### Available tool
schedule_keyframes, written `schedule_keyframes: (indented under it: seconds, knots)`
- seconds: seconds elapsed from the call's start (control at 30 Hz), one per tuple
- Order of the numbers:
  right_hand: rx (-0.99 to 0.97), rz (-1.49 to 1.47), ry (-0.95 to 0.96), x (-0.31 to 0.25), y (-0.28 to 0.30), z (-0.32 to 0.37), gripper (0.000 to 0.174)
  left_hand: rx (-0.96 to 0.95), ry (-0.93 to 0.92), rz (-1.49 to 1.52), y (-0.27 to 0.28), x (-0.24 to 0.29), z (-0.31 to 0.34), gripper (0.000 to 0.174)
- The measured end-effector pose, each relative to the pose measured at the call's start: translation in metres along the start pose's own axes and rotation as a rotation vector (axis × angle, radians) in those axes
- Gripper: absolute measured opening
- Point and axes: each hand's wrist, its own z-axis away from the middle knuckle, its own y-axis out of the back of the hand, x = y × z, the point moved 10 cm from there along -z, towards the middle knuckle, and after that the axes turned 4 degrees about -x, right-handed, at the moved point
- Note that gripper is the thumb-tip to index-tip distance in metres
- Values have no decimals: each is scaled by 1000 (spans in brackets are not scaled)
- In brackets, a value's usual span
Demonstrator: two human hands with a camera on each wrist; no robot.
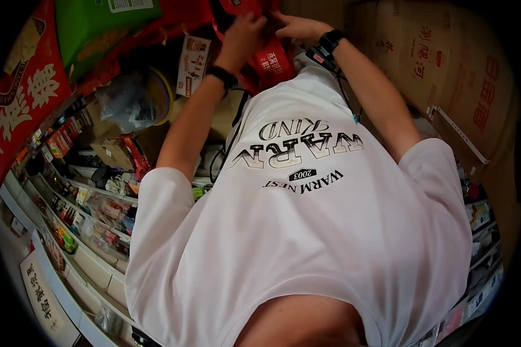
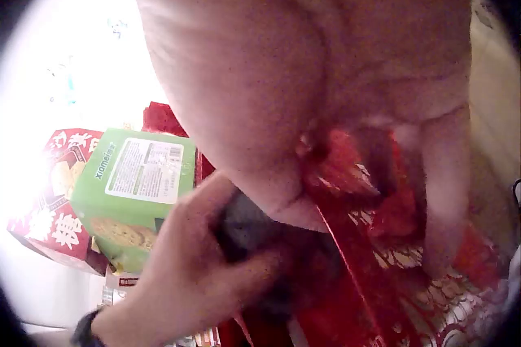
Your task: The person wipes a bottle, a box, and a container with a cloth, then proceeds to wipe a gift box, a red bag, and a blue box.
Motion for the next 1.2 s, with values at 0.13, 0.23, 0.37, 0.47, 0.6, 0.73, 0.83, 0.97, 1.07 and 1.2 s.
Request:
schedule_keyframes:
  seconds: [0.13,0.23,0.37,0.47,0.6,0.73,0.83,0.97,1.07,1.2]
  knots:
    - [-16,-13,-12,-1,-2,1,96,-336,-306,136,-41,65,59,43]
    - [-103,-67,-79,14,-10,-13,96,-377,-363,122,-31,67,59,41]
    - [-21,-133,20,11,-11,-12,95,-242,58,-30,-15,-51,-6,25]
    - [-59,-173,-66,1,-18,4,94,67,123,-39,75,-67,-42,26]
    - [-77,-239,-130,-4,-22,11,92,184,171,-248,60,-65,-53,21]
    - [-79,-158,-45,-2,-22,16,90,93,127,-125,31,-29,-17,26]
    - [-76,-181,-100,-5,-23,19,90,-318,27,206,-15,1,44,33]
    - [41,-153,-84,-36,-12,19,93,-269,-23,697,14,28,113,41]
    - [134,-234,55,-64,-13,6,93,432,383,887,60,-34,166,35]
    - [232,-178,140,-93,-15,-7,93,564,652,908,37,-83,205,36]
